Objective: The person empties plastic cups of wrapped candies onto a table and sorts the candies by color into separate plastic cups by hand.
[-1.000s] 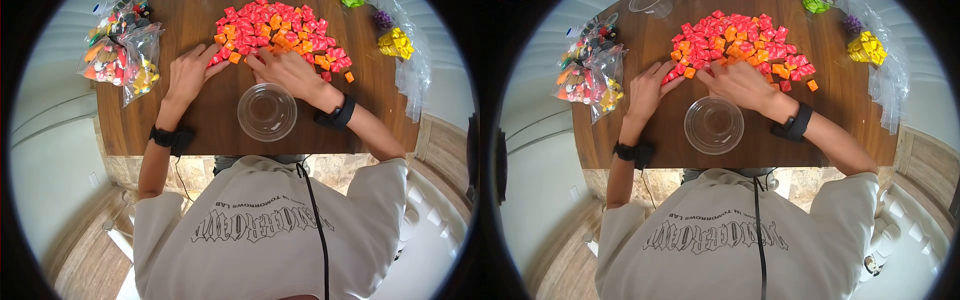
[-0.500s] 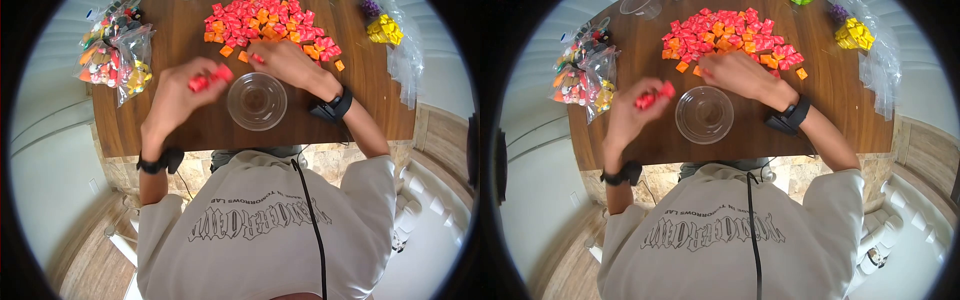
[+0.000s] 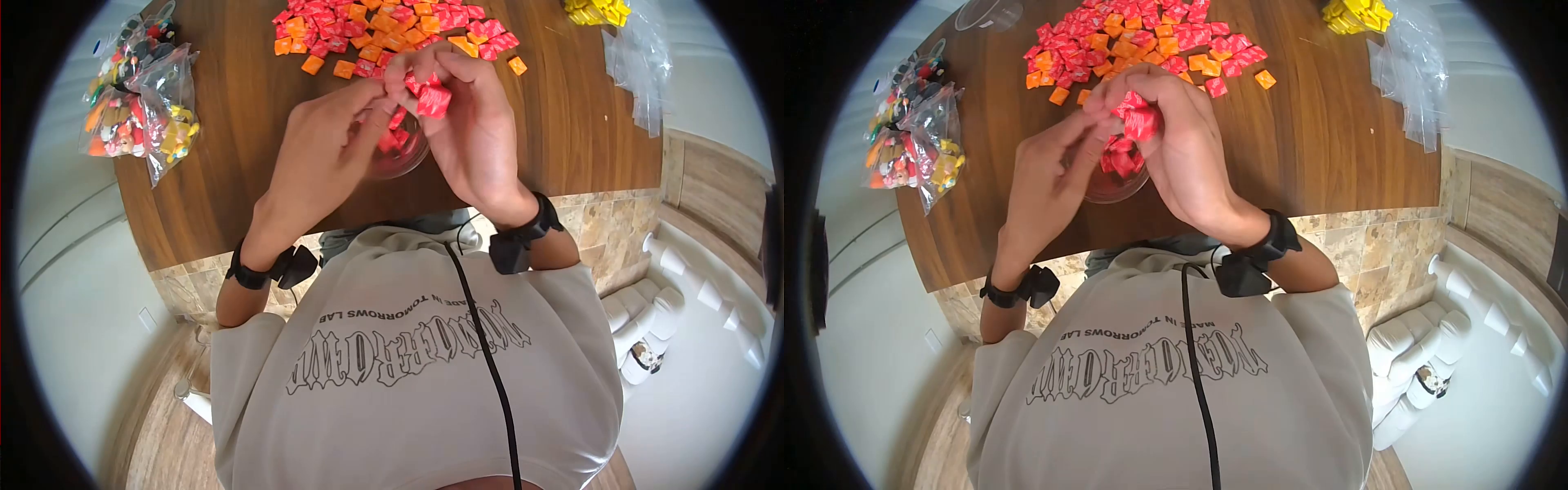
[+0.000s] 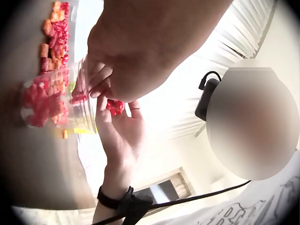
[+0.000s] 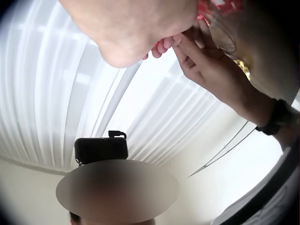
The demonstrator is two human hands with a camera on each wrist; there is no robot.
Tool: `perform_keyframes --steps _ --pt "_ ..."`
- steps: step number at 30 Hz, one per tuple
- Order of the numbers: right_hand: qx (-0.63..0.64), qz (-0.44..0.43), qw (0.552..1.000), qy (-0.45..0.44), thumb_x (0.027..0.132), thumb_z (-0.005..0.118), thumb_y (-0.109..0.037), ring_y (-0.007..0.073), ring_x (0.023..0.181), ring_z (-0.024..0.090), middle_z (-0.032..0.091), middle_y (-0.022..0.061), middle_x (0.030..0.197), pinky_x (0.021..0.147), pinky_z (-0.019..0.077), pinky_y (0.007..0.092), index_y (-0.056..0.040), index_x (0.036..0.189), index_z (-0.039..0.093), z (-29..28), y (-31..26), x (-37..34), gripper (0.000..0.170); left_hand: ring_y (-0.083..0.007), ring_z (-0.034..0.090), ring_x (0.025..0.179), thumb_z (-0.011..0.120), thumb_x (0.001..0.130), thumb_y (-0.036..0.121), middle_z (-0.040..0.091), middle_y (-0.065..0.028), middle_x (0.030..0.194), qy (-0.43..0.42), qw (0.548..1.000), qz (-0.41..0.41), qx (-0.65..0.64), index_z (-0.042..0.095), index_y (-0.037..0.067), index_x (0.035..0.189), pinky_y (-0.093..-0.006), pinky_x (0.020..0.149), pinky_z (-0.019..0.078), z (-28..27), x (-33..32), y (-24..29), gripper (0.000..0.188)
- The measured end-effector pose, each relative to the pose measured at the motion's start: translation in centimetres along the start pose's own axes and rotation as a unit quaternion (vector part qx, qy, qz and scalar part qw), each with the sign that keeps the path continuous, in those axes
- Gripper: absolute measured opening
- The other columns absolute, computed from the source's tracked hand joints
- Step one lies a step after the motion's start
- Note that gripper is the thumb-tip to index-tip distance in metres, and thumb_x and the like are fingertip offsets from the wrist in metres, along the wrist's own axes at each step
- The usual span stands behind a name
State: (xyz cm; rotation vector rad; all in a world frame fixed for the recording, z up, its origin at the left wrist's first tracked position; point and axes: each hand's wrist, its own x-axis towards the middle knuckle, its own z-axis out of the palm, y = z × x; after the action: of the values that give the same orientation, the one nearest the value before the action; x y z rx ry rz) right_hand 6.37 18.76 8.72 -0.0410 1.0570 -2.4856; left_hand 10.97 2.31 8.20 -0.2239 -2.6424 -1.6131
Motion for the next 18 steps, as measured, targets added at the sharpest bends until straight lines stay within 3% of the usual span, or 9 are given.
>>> perform_keyframes --steps 3,8,10,13,14,15,16,17,18 --pt "-0.068 0.004 0.997 -0.023 0.105 0.039 -0.029 0.0278 0.104 0.063 0.065 0.0147 0.091 0.103 0.0436 0.0386 -0.0058 0.088 0.052 -0.1 -0.4 -0.4 0.032 -0.0237 0.074 0.079 0.054 0.106 0.010 0.075 -0.0137 0.098 0.060 0.997 0.002 -0.054 0.068 0.000 0.113 -0.0335 0.073 0.0581 -0.2 -0.1 0.1 0.018" --pt "-0.121 0.006 0.988 -0.101 0.105 0.035 -0.027 0.0320 0.107 0.066 0.072 0.0233 0.091 0.103 0.0435 0.0412 -0.0048 0.089 0.054 -0.5 -0.5 -0.7 0.034 -0.0155 0.073 0.084 0.052 0.107 0.006 0.077 -0.0103 0.098 0.187 0.970 0.040 -0.151 0.069 -0.002 0.115 -0.0282 0.079 0.0588 -1.6 0.1 -1.7 0.021" --pt "-0.136 -0.009 0.983 -0.126 0.106 0.034 -0.026 0.0334 0.110 0.066 0.073 0.0259 0.092 0.104 0.0433 0.0420 -0.0042 0.090 0.055 -0.2 -0.9 -0.4 0.035 -0.0116 0.071 0.087 0.057 0.105 0.006 0.076 -0.0112 0.103 0.214 0.976 0.006 -0.027 0.071 -0.001 0.113 -0.0263 0.076 0.0576 -2.6 0.2 -3.8 0.017" --pt "-0.145 -0.065 0.979 -0.124 0.110 0.032 -0.028 0.0357 0.106 0.068 0.073 0.0264 0.100 0.103 0.0448 0.0446 -0.0009 0.097 0.059 -0.8 -2.0 0.2 0.040 -0.0142 0.070 0.082 0.063 0.099 0.003 0.074 -0.0097 0.103 0.175 0.979 -0.004 0.106 0.073 0.003 0.110 -0.0265 0.069 0.0549 -3.3 0.9 -6.6 0.015" --pt "-0.140 -0.084 0.982 -0.096 0.111 0.035 -0.028 0.0312 0.098 0.071 0.073 0.0221 0.099 0.092 0.0515 0.0427 -0.0004 0.097 0.061 -1.5 -2.4 0.4 0.040 -0.0164 0.070 0.079 0.064 0.098 0.002 0.073 -0.0093 0.102 0.143 0.976 0.002 0.166 0.074 0.004 0.110 -0.0270 0.066 0.0540 -3.4 1.2 -7.4 0.016" --pt "-0.243 -0.075 0.964 -0.080 0.110 0.040 -0.026 0.0255 0.094 0.071 0.073 0.0172 0.099 0.083 0.0532 0.0400 -0.0010 0.103 0.063 -2.6 -3.3 0.9 0.034 -0.0250 0.069 0.079 0.067 0.095 0.004 0.071 -0.0097 0.102 0.141 0.971 0.020 0.191 0.073 0.007 0.113 -0.0327 0.068 0.0553 -3.3 1.6 -8.5 0.019" --pt "-0.343 -0.065 0.935 -0.062 0.109 0.046 -0.023 0.0197 0.090 0.071 0.074 0.0124 0.098 0.074 0.0549 0.0374 -0.0016 0.109 0.066 -3.4 -3.9 1.7 0.029 -0.0250 0.069 0.079 0.067 0.095 0.004 0.071 -0.0097 0.102 0.142 0.971 0.020 0.192 0.073 0.007 0.113 -0.0327 0.068 0.0553 -3.2 2.0 -9.1 0.019" --pt "-0.343 -0.066 0.935 -0.062 0.109 0.046 -0.023 0.0197 0.090 0.071 0.074 0.0124 0.098 0.074 0.0549 0.0374 -0.0016 0.109 0.066 -4.1 -3.6 2.8 0.029 -0.0271 0.069 0.083 0.068 0.094 0.005 0.071 -0.0100 0.104 0.134 0.966 0.046 0.215 0.073 0.007 0.114 -0.0359 0.071 0.0557 -3.0 2.6 -9.6 0.020" --pt "-0.511 -0.108 0.849 -0.083 0.104 0.055 -0.022 0.0197 0.084 0.071 0.072 0.0097 0.101 0.069 0.0560 0.0362 -0.0061 0.113 0.068 -5.2 -2.9 3.7 0.022 -0.0291 0.068 0.088 0.070 0.094 0.007 0.071 -0.0103 0.106 0.124 0.961 0.071 0.237 0.072 0.007 0.115 -0.0392 0.075 0.0561 -2.8 3.0 -9.9 0.022"
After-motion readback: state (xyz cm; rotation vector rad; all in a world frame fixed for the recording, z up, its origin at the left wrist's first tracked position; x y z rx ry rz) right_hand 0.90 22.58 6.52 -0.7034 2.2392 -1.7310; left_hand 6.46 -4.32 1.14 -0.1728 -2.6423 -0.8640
